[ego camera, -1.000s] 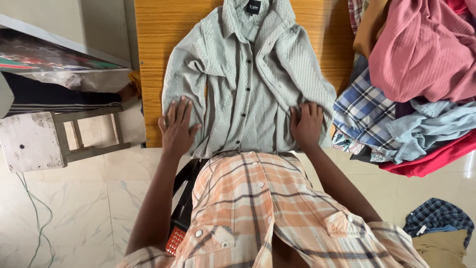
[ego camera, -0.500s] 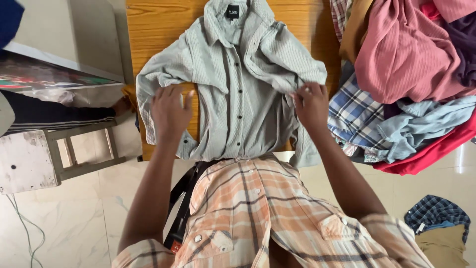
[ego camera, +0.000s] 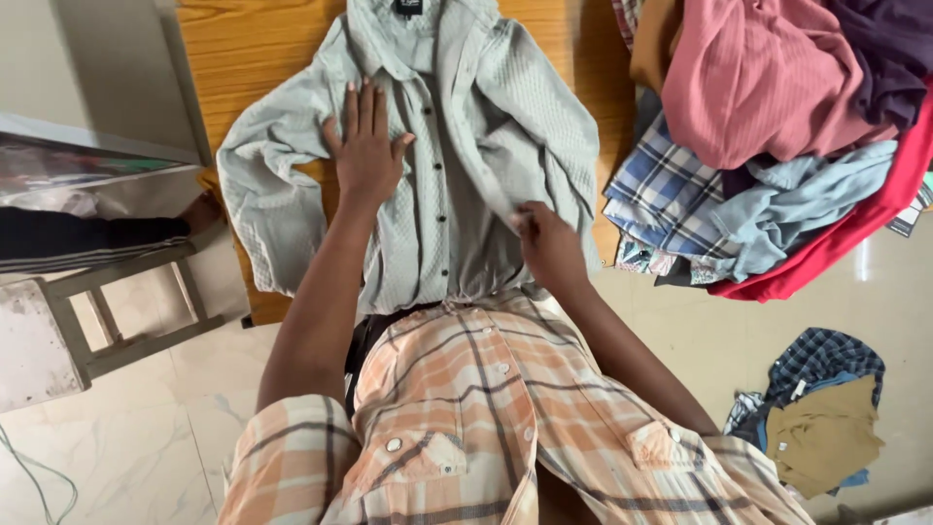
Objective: The person lays a light green button-up shirt on a wooden table, aligns the front panels, and fastens the buttons one by one down the placket. After buttoning, they smooth the shirt flat and fold the sleeves and body inward on the table.
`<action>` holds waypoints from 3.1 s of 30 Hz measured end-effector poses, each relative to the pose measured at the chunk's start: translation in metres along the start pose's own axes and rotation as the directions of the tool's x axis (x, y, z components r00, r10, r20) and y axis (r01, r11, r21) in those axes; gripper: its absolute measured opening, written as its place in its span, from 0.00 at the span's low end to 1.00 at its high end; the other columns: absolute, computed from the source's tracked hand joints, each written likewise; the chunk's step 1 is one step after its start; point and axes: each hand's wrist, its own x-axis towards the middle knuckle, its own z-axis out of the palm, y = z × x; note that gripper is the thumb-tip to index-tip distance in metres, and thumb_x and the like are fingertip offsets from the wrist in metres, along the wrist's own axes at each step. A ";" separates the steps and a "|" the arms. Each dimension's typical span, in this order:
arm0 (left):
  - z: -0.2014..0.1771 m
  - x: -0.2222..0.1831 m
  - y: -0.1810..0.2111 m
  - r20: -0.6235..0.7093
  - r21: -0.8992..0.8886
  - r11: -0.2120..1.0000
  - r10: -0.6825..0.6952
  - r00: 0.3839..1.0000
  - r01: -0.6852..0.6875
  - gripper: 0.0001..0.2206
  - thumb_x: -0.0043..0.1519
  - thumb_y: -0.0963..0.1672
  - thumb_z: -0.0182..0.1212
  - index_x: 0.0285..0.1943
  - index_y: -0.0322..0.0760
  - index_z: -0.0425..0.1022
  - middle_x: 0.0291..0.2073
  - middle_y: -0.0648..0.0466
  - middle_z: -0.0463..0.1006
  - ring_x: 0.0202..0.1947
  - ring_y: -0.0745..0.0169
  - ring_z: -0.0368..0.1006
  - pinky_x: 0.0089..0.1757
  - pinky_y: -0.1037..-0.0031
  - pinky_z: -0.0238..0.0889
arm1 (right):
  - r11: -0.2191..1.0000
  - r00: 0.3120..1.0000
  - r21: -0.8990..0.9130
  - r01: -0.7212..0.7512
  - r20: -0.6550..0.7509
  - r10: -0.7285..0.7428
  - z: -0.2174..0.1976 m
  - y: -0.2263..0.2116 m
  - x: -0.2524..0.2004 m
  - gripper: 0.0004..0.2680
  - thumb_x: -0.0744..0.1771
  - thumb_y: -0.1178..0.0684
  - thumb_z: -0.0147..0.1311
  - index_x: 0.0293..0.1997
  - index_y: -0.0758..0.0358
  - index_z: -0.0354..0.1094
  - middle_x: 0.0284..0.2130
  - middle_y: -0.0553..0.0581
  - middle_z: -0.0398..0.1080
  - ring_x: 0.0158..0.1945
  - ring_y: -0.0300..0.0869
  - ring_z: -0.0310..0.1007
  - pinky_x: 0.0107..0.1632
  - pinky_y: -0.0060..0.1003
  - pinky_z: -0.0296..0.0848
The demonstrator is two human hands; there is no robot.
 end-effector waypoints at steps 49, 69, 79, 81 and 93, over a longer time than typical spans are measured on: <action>0.019 0.018 0.155 0.252 -0.306 0.934 -0.107 0.962 0.184 0.27 0.55 0.50 0.73 0.59 0.36 0.68 0.69 0.47 0.63 0.76 0.43 0.46 0.65 0.36 0.35 | 0.933 0.972 -0.291 0.211 0.161 -0.170 -0.007 0.135 -0.147 0.08 0.65 0.55 0.60 0.46 0.57 0.70 0.32 0.57 0.74 0.36 0.52 0.77 0.39 0.46 0.74; 0.025 0.037 0.110 0.033 -0.516 0.846 -0.139 0.990 0.136 0.13 0.50 0.38 0.74 0.42 0.30 0.78 0.40 0.41 0.78 0.44 0.37 0.73 0.46 0.55 0.65 | 0.976 0.789 -0.013 0.216 0.591 -0.167 -0.015 0.064 -0.099 0.18 0.66 0.55 0.54 0.65 0.45 0.66 0.50 0.59 0.72 0.52 0.55 0.73 0.50 0.46 0.74; 0.044 0.018 0.085 0.012 -0.603 0.779 -0.203 0.979 0.169 0.03 0.54 0.36 0.67 0.33 0.30 0.78 0.35 0.41 0.78 0.38 0.40 0.76 0.42 0.57 0.68 | 0.975 0.704 -0.023 0.221 0.696 -0.143 -0.005 0.085 -0.083 0.16 0.66 0.55 0.54 0.62 0.52 0.68 0.59 0.58 0.70 0.58 0.54 0.71 0.58 0.46 0.71; 0.030 0.019 0.090 0.014 -0.654 0.737 -0.215 0.976 0.172 0.03 0.57 0.36 0.67 0.33 0.30 0.77 0.34 0.42 0.79 0.38 0.41 0.76 0.42 0.58 0.68 | 0.974 0.700 -0.018 0.227 0.698 -0.150 -0.005 0.081 -0.078 0.17 0.66 0.55 0.54 0.63 0.52 0.67 0.59 0.59 0.70 0.56 0.55 0.72 0.57 0.47 0.72; 0.038 0.006 0.065 0.261 -0.764 0.422 -0.488 0.833 0.487 0.04 0.60 0.42 0.66 0.41 0.38 0.81 0.35 0.55 0.84 0.32 0.63 0.82 0.34 0.70 0.75 | 0.971 0.657 -0.078 0.225 0.749 -0.092 0.004 0.042 -0.056 0.24 0.68 0.49 0.55 0.75 0.49 0.51 0.34 0.67 0.75 0.36 0.60 0.75 0.41 0.52 0.72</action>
